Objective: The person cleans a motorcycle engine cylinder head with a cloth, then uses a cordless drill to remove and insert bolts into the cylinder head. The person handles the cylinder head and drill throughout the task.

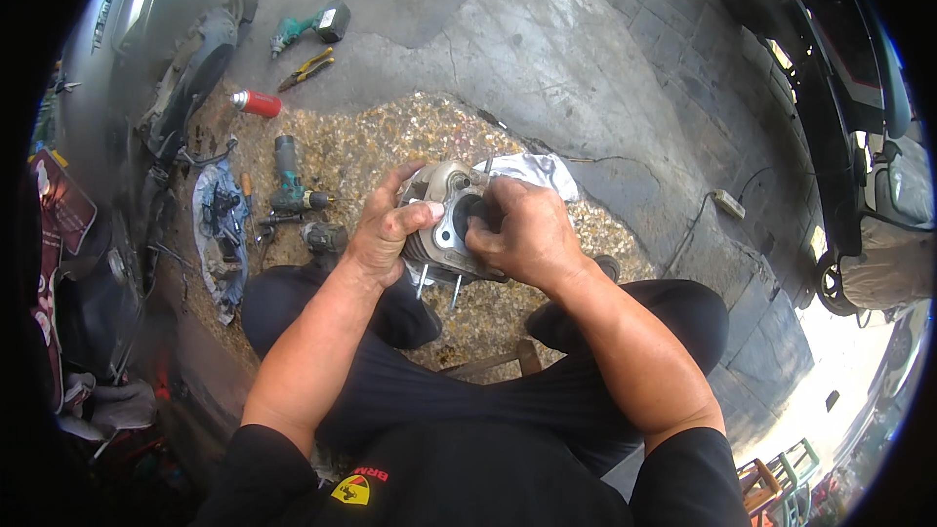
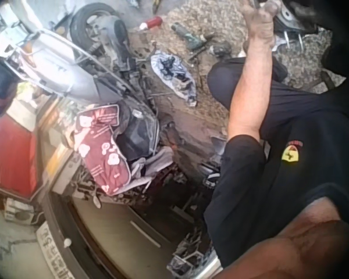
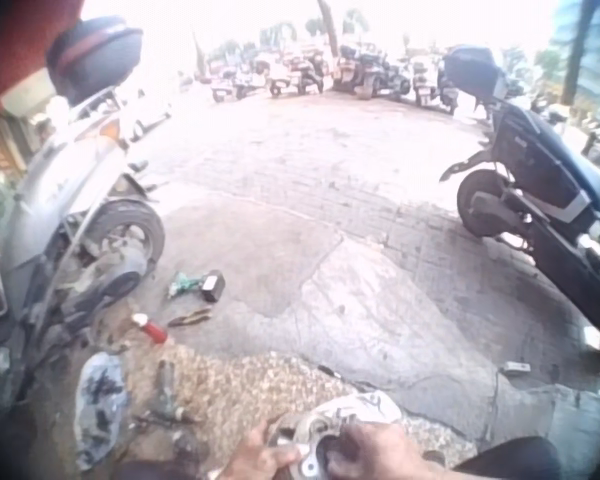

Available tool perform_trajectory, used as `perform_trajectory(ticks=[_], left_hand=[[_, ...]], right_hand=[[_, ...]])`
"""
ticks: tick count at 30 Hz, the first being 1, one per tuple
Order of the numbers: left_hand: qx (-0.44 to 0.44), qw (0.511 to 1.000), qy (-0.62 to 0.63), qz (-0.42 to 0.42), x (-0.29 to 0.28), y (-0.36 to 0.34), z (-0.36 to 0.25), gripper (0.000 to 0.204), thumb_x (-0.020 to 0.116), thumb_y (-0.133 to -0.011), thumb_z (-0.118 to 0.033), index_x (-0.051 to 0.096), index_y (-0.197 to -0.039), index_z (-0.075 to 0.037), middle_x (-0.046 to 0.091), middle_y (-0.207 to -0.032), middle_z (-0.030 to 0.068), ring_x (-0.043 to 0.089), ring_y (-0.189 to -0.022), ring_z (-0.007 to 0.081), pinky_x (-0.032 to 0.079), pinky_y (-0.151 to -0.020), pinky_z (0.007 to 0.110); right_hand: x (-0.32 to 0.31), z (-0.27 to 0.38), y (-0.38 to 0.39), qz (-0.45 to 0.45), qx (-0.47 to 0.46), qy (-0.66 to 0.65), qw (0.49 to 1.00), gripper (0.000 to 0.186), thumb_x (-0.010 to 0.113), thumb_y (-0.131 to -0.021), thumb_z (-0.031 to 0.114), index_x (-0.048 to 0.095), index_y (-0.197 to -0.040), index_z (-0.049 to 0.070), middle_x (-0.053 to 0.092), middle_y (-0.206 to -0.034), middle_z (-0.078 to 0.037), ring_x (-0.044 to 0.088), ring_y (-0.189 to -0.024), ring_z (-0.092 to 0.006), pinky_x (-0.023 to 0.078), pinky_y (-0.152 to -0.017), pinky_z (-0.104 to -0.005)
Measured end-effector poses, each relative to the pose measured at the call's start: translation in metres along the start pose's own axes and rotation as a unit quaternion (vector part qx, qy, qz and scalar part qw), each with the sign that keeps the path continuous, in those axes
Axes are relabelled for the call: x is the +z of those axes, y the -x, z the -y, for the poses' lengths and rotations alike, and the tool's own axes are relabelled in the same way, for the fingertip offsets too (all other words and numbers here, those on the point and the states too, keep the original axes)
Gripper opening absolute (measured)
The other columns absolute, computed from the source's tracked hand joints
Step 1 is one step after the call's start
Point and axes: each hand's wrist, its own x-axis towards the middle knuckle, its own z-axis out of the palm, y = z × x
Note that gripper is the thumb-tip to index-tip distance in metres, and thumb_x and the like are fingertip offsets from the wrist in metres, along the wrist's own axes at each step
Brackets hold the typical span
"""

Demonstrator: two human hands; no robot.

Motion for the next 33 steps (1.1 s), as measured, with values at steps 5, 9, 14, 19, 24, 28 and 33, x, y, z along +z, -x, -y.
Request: perform_trajectory(ticks=[5,9,14,19,24,28,33], left_hand=[[0.056,0.998,0.007,0.002,0.003,-0.003,0.001,0.097,0.084,-0.067,-0.009,0.028,-0.143,0.011,0.061,-0.113,0.0142,0.064,-0.098,0.0198,0.055,-0.087,0.031],[0.11,0.993,-0.047,-0.012,0.006,-0.005,0.002,0.095,0.084,-0.066,-0.009,0.03,-0.142,0.011,0.061,-0.114,0.0135,0.063,-0.099,0.0189,0.054,-0.088,0.031],[0.145,0.983,-0.111,-0.029,0.008,-0.006,0.001,0.092,0.082,-0.064,-0.008,0.033,-0.141,0.01,0.062,-0.113,0.0122,0.063,-0.099,0.0185,0.053,-0.088,0.03],[0.121,0.987,-0.103,-0.021,0.008,-0.005,0.001,0.094,0.082,-0.063,-0.009,0.034,-0.141,0.009,0.062,-0.113,0.0136,0.062,-0.101,0.019,0.054,-0.089,0.031],[0.149,0.981,-0.124,-0.012,0.009,-0.006,0.001,0.093,0.082,-0.063,-0.008,0.034,-0.14,0.009,0.063,-0.111,0.0145,0.062,-0.1,0.0196,0.054,-0.087,0.032],[0.124,0.987,-0.104,-0.01,0.008,-0.004,0.0,0.092,0.082,-0.062,-0.008,0.035,-0.14,0.008,0.063,-0.112,0.0141,0.062,-0.1,0.0196,0.054,-0.087,0.032],[0.133,0.985,-0.11,-0.005,0.007,-0.005,0.001,0.09,0.082,-0.063,-0.007,0.035,-0.139,0.007,0.062,-0.112,0.014,0.062,-0.1,0.0191,0.054,-0.087,0.031]], right_hand=[[0.004,-0.003,-0.003,-0.036,-0.011,-0.007,0.999,0.027,0.076,-0.074,0.018,0.062,-0.085,-0.001,0.067,-0.078,-0.021,0.066,-0.072,-0.0388,0.052,-0.066,-0.0448],[0.01,-0.004,-0.005,-0.031,0.027,-0.055,0.998,0.024,0.075,-0.074,0.015,0.062,-0.086,0.0,0.066,-0.077,-0.02,0.066,-0.072,-0.0387,0.052,-0.067,-0.0449],[0.007,-0.007,-0.011,-0.052,-0.098,0.032,0.993,0.022,0.075,-0.072,0.012,0.062,-0.086,0.001,0.066,-0.075,-0.019,0.065,-0.069,-0.0379,0.053,-0.065,-0.0441],[0.007,-0.002,-0.004,-0.063,-0.07,0.011,0.995,0.02,0.074,-0.071,0.012,0.06,-0.081,0.001,0.065,-0.073,-0.017,0.062,-0.062,-0.0371,0.052,-0.059,-0.0427],[0.01,0.001,0.003,-0.077,0.001,-0.001,0.997,0.021,0.074,-0.07,0.012,0.057,-0.079,0.002,0.064,-0.072,-0.016,0.062,-0.062,-0.0377,0.052,-0.058,-0.0434],[0.003,-0.004,0.001,-0.067,-0.193,0.102,0.974,0.022,0.074,-0.068,0.01,0.056,-0.08,0.004,0.062,-0.071,-0.014,0.063,-0.062,-0.0365,0.053,-0.057,-0.0426],[0.01,0.003,0.009,-0.055,0.146,-0.109,0.982,0.022,0.075,-0.07,0.011,0.055,-0.075,0.002,0.063,-0.069,-0.015,0.064,-0.062,-0.0342,0.052,-0.056,-0.0393]])
